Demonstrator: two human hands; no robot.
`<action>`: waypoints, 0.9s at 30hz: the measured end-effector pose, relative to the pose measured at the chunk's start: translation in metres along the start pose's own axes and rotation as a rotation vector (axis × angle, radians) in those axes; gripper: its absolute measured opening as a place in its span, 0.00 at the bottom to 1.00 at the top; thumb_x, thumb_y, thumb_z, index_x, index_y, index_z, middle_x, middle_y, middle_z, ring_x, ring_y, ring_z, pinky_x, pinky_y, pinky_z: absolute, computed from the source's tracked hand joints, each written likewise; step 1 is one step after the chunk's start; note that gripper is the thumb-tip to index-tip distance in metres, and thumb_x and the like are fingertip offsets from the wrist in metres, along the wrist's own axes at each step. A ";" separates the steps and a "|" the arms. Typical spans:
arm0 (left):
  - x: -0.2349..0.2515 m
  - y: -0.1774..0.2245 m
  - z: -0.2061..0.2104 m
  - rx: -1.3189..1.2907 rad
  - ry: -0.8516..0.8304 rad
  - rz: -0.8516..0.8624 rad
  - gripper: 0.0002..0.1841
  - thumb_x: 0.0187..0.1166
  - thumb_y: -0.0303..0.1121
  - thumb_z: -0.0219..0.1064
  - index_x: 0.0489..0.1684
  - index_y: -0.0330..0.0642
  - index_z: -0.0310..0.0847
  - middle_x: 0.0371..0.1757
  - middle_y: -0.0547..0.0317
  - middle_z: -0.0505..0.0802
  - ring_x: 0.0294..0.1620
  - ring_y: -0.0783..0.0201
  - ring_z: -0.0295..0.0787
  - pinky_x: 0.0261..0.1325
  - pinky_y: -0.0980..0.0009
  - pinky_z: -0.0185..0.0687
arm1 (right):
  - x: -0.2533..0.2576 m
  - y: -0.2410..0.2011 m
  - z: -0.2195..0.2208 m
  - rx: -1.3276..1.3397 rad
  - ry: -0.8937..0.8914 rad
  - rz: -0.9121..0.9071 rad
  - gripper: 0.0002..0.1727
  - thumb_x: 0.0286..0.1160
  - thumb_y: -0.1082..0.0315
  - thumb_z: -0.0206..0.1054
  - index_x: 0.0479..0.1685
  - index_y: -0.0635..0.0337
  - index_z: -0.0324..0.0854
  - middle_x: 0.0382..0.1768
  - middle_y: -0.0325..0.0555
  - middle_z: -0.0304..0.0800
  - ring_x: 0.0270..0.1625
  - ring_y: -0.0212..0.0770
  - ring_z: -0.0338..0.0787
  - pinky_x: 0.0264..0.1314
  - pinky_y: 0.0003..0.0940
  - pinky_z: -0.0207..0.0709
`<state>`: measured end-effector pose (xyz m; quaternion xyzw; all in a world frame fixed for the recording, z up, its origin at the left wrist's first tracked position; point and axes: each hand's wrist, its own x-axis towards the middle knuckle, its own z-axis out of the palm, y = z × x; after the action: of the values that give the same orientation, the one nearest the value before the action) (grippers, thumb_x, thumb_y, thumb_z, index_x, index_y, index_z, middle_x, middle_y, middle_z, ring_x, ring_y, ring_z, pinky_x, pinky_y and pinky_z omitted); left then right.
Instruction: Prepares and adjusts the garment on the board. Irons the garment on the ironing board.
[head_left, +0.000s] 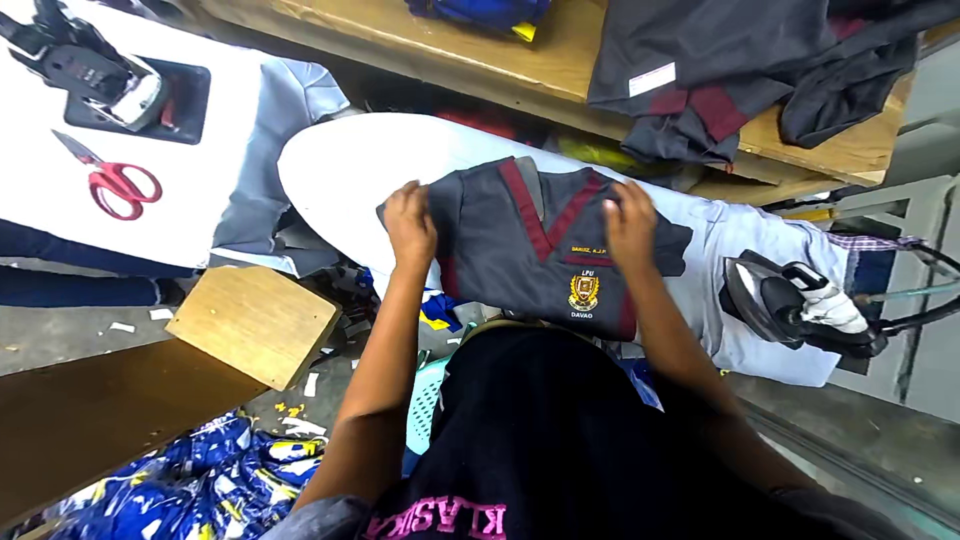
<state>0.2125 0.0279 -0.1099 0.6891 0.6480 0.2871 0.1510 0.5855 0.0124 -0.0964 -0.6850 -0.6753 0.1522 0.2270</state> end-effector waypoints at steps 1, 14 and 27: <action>0.002 0.002 0.014 0.020 -0.027 0.055 0.20 0.87 0.25 0.50 0.70 0.31 0.82 0.77 0.33 0.82 0.81 0.32 0.73 0.79 0.34 0.64 | -0.015 0.027 -0.027 -0.066 0.053 0.042 0.29 0.93 0.54 0.51 0.79 0.69 0.75 0.82 0.70 0.72 0.87 0.68 0.69 0.88 0.64 0.60; 0.010 -0.036 0.030 0.275 -0.242 -0.158 0.22 0.92 0.34 0.49 0.80 0.41 0.76 0.85 0.32 0.73 0.89 0.29 0.58 0.80 0.23 0.48 | -0.098 0.219 -0.220 -0.237 -0.368 0.628 0.42 0.68 0.66 0.82 0.84 0.65 0.68 0.72 0.82 0.76 0.76 0.81 0.74 0.75 0.82 0.59; -0.037 -0.051 -0.017 -0.067 -0.074 -0.697 0.32 0.91 0.44 0.54 0.85 0.25 0.62 0.80 0.21 0.73 0.85 0.26 0.64 0.85 0.32 0.54 | -0.082 0.147 -0.219 -0.229 -0.395 0.511 0.34 0.84 0.51 0.68 0.64 0.82 0.76 0.53 0.88 0.82 0.60 0.84 0.82 0.63 0.81 0.65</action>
<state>0.1613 -0.0049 -0.1337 0.4310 0.8286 0.2142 0.2859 0.8208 -0.0901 0.0059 -0.8103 -0.5257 0.2571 -0.0317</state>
